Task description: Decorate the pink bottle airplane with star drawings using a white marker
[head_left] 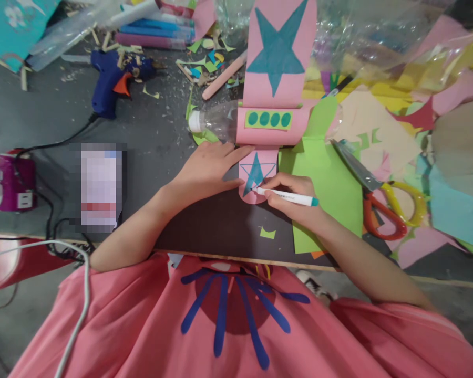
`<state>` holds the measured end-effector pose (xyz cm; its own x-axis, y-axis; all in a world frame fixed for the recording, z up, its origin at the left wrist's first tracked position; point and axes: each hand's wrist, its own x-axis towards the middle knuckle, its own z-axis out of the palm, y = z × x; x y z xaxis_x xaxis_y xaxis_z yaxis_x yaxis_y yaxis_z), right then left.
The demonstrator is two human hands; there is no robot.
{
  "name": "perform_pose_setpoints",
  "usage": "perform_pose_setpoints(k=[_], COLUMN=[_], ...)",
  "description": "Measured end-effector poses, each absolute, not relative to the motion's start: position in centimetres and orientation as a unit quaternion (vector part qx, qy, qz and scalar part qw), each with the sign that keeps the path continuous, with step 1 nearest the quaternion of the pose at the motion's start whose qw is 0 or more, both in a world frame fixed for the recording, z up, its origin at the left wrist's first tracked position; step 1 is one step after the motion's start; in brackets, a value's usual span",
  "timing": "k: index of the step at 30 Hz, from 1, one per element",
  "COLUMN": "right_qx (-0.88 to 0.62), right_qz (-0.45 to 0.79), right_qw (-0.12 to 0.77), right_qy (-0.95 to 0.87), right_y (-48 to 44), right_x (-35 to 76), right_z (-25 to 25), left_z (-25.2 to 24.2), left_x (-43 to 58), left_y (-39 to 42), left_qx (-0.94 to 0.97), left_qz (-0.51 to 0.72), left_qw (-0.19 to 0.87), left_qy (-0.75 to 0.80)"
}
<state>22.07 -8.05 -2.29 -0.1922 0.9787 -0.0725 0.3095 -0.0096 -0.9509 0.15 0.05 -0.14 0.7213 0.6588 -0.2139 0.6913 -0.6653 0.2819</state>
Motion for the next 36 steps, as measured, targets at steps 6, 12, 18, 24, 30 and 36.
perform_pose_setpoints(k=[6, 12, 18, 24, 30, 36], right_qx=[-0.542, -0.555, -0.539, -0.537, -0.555, -0.567], right_qz=[0.474, 0.455, 0.460, 0.459, 0.451, 0.434], right_qw=[0.368, 0.393, 0.353, 0.342, 0.353, 0.370], right_qy=[-0.589, -0.575, -0.611, -0.620, -0.604, -0.594], right_y=[-7.9, -7.8, -8.1, -8.2, -8.5, -8.7], right_x=[22.2, 22.1, 22.2, 22.2, 23.0, 22.9], right_z=[-2.0, -2.1, -2.2, -1.7, -1.8, -2.3], left_z=[-0.3, -0.3, -0.5, -0.7, -1.0, -1.1], left_x=[0.0, -0.1, -0.3, -0.3, -0.4, -0.5], left_y=[0.0, 0.0, -0.1, -0.3, -0.4, -0.5], left_qx=[0.914, 0.921, 0.925, 0.926, 0.928, 0.930], left_qz=[-0.045, -0.044, -0.030, 0.000, 0.019, 0.028], left_qw=[0.164, 0.150, 0.150, 0.165, 0.164, 0.145], left_qy=[0.368, 0.356, 0.347, 0.340, 0.335, 0.335])
